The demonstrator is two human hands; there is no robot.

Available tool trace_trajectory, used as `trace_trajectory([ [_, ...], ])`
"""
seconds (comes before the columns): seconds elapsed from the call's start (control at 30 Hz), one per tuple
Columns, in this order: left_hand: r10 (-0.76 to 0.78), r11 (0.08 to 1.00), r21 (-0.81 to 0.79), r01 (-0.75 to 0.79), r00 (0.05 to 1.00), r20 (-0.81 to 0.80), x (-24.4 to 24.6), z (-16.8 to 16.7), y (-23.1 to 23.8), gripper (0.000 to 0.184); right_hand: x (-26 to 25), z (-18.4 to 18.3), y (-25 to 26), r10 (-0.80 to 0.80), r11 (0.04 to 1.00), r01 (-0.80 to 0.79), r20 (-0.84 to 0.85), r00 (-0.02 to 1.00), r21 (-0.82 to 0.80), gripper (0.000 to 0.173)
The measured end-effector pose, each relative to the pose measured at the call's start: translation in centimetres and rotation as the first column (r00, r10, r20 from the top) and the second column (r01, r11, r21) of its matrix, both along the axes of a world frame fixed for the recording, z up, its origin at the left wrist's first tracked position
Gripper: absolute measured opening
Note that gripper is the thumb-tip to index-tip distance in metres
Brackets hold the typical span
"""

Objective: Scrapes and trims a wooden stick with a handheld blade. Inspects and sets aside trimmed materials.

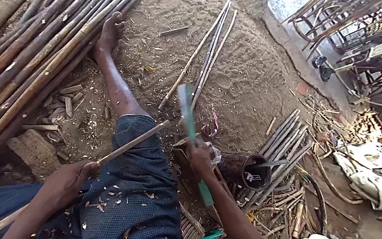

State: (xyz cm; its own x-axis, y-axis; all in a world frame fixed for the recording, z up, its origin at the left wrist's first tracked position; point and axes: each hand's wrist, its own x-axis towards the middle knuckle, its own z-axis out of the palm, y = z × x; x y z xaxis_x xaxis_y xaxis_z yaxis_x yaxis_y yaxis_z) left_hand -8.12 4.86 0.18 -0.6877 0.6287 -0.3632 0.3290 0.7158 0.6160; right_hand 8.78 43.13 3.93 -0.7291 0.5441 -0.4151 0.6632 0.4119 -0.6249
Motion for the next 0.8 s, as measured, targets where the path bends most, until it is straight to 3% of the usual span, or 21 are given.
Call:
trace_trajectory([
  [0.07, -0.001, 0.999, 0.036, 0.000, 0.999, 0.037, -0.5, -0.2, 0.3, 0.060, -0.2, 0.4, -1.6, 0.181, 0.977, -0.191, 0.106, 0.978, 0.091, 0.047],
  [0.1, -0.001, 0.999, 0.039, -0.001, 0.999, 0.052, -0.8, -0.3, 0.3, 0.060, -0.2, 0.6, -1.6, 0.172, 0.977, -0.184, 0.110, 0.979, 0.108, 0.048],
  [0.2, 0.005, 1.000, 0.015, -0.006, 0.998, 0.065, -0.7, -0.5, -0.2, 0.063, 0.0, 0.0, -0.1, -0.081, 0.996, 0.082, -0.040, 0.996, 0.019, 0.059],
  [0.33, 0.003, 0.997, 0.071, -0.010, 0.995, 0.105, -0.9, -0.7, -0.2, 0.063, 0.1, 0.9, -1.4, 0.122, 0.989, -0.126, 0.051, 0.991, 0.081, 0.048],
  [0.43, -0.006, 0.999, 0.049, 0.000, 0.993, 0.117, -1.0, -0.5, -0.2, 0.063, -1.0, 0.8, 0.3, -0.098, 0.994, 0.100, -0.051, 0.994, 0.037, 0.057],
  [0.47, -0.005, 0.999, 0.050, -0.002, 0.990, 0.138, -1.0, -0.4, -0.2, 0.062, -1.0, 0.5, 0.1, -0.105, 0.994, 0.106, -0.054, 0.993, 0.029, 0.057],
  [0.57, -0.011, 0.997, 0.078, -0.005, 0.979, 0.204, -1.6, 0.2, 0.3, 0.060, 0.0, 0.5, -1.5, 0.122, 0.990, -0.124, 0.032, 0.992, 0.071, 0.046],
  [0.7, 0.006, 0.999, 0.048, -0.020, 0.963, 0.271, -1.7, 0.3, 0.0, 0.056, 0.1, -0.1, 0.0, -0.097, 0.995, 0.097, -0.050, 0.994, -0.012, 0.057],
  [0.8, -0.003, 0.998, 0.067, -0.021, 0.943, 0.334, -2.4, 0.7, 0.5, 0.055, -0.2, 0.3, -2.0, 0.143, 0.986, -0.148, 0.072, 0.987, 0.075, 0.047],
])
